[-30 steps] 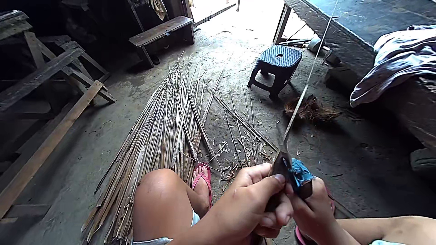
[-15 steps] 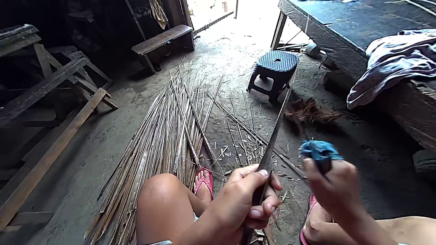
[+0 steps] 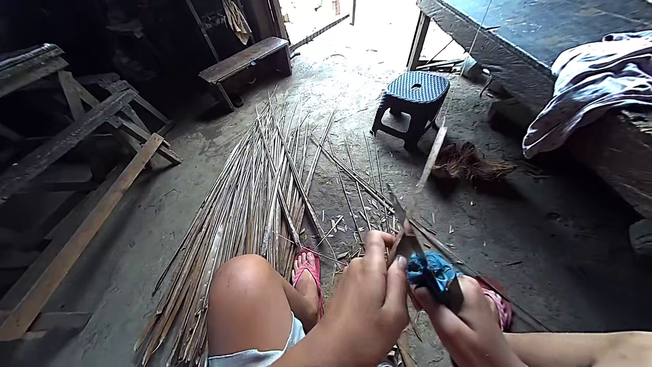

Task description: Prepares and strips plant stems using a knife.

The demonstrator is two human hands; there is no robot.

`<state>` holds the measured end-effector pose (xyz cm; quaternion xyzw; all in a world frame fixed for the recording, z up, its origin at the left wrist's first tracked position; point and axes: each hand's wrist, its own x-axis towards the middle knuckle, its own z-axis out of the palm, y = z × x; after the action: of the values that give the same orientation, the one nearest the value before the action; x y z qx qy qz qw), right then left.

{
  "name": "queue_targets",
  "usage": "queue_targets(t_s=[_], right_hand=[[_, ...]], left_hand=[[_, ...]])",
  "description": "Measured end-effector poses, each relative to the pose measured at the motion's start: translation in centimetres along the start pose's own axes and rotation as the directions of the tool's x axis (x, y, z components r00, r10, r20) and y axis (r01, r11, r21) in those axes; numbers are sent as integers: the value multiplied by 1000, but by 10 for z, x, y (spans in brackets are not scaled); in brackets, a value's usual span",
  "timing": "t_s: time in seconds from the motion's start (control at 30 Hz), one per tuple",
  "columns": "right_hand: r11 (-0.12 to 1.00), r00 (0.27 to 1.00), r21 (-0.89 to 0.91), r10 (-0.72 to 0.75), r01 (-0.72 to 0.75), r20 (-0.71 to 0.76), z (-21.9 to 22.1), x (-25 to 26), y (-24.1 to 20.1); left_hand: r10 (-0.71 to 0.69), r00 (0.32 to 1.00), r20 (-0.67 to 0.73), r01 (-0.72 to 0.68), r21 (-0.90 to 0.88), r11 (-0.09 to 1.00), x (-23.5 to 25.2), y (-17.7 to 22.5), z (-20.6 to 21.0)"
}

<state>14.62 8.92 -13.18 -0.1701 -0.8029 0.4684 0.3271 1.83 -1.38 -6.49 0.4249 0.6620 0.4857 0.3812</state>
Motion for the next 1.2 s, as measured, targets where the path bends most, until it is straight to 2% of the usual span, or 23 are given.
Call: queue_targets(t_s=[0.13,0.33,0.47,0.7,0.77,0.87,0.93,1.0,1.1,1.2], right_hand=[[997,997,-14,-78,77,-12,-2,2,-3],[986,987,58,-153,155,-38,3,2,0],[992,987,-10,-124,124,-103,9,6,7],[953,972,-276,-173,124,-160,9,16,18],[924,971,-378,-139,56,-195,8,20,19],[906,961,-398,27,-140,-276,-3,28,19],[926,950,-354,12,-127,-311,-12,30,20],[975,957,-203,26,-88,-289,-13,27,15],[998,986,3,57,-57,-157,-4,12,6],[996,1000,82,-17,18,-20,5,0,-1]], left_hand=[[54,997,-48,-53,13,998,0,4,3],[60,998,-9,-60,-243,968,-3,10,6],[-16,998,62,40,-422,906,-8,19,2],[-115,974,193,215,-654,725,-7,23,-10],[-145,970,197,241,-672,700,-7,23,-11],[-126,969,211,237,-666,707,-10,22,-14],[-118,969,215,231,-634,738,-9,19,-15],[-152,973,174,226,-574,787,-8,19,-16],[-156,980,122,196,-477,857,-8,16,-17],[-103,990,95,131,-374,918,-8,13,-13]])
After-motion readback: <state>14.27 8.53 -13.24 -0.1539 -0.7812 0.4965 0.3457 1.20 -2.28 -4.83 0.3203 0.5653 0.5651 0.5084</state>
